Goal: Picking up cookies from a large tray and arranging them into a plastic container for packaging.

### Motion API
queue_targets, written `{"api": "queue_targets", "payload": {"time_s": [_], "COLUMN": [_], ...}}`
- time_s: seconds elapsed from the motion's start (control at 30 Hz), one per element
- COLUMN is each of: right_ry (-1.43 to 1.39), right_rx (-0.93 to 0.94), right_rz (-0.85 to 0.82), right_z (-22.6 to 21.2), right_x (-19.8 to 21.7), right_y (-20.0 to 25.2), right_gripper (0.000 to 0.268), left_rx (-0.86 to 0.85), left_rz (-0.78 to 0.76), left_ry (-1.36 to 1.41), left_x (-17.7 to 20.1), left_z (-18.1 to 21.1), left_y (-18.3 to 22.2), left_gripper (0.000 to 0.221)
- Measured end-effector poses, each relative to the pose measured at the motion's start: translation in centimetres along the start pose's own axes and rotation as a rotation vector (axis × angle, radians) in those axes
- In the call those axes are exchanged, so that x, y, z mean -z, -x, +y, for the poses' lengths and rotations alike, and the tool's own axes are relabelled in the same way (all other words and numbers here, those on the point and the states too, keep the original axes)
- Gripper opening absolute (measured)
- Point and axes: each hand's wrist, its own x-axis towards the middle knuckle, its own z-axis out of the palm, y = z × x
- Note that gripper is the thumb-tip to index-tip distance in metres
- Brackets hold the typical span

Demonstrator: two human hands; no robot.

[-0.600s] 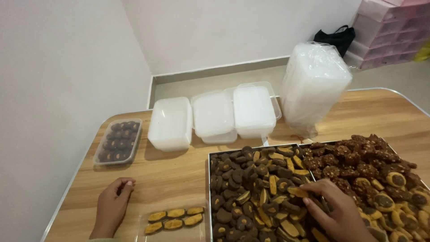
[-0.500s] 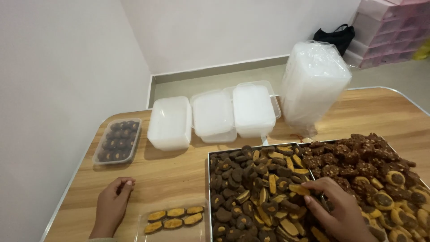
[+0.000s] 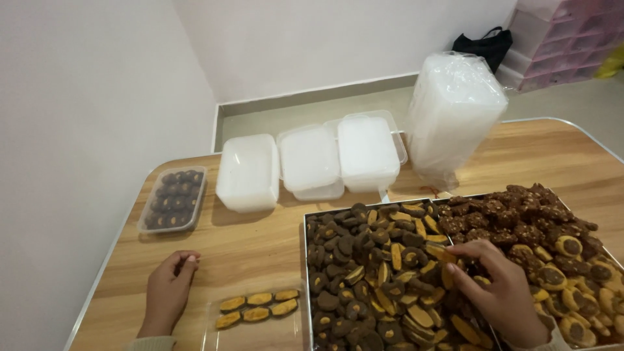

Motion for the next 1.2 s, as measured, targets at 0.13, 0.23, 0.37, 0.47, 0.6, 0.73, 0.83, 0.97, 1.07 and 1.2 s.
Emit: {"api": "queue_targets", "payload": {"time_s": [0.13, 0.23, 0.37, 0.47, 0.6, 0.73, 0.83, 0.97, 1.07, 1.2], "right_ry": [-0.032, -0.080, -0.196, -0.289, -0.275, -0.152, -0.165, -0.085, -0.047, 0.097], "right_rx": [0.021, 0.024, -0.190, -0.289, -0.162, 0.046, 0.122, 0.193, 0.342, 0.297], "right_rz": [-0.018, -0.014, -0.093, -0.136, -0.209, -0.269, -0.379, -0.549, -0.582, -0.700], "right_z": [-1.9, -2.6, -4.4, -5.9, -8.3, -10.4, -12.4, -13.3, -13.9, -13.9], "right_x": [0.2, -0.2, -0.8, -1.6, -3.1, -5.4, -7.1, -10.1, -12.3, -14.8], "right_y": [0.3, 0.7, 1.3, 1.6, 1.9, 1.8, 1.7, 1.4, 1.2, 1.3], "right_gripper": [0.023, 0.021, 0.024, 0.023, 0.023, 0.026, 0.023, 0.019, 0.016, 0.022], "left_rx": [-0.010, -0.025, -0.076, -0.095, -0.182, -0.160, -0.150, -0.174, -0.152, -0.107], "left_rz": [-0.012, -0.015, -0.010, -0.014, -0.003, -0.010, -0.025, -0.018, -0.020, -0.043], "left_ry": [0.008, 0.011, 0.087, 0.086, 0.083, 0.163, 0.119, 0.090, 0.069, 0.026], "left_x": [0.1, -0.1, -0.4, -0.4, -0.5, -0.3, -0.2, 0.1, 0.5, 1.3], "left_z": [-0.1, -0.9, -2.1, -2.1, -3.1, -2.4, -2.0, -1.5, -0.8, 0.5], "left_y": [-0.1, -0.4, -1.1, -1.1, -1.5, -1.0, -0.9, -0.6, -0.1, 0.7], "left_gripper": [0.024, 0.022, 0.021, 0.020, 0.020, 0.019, 0.019, 0.019, 0.020, 0.022]}}
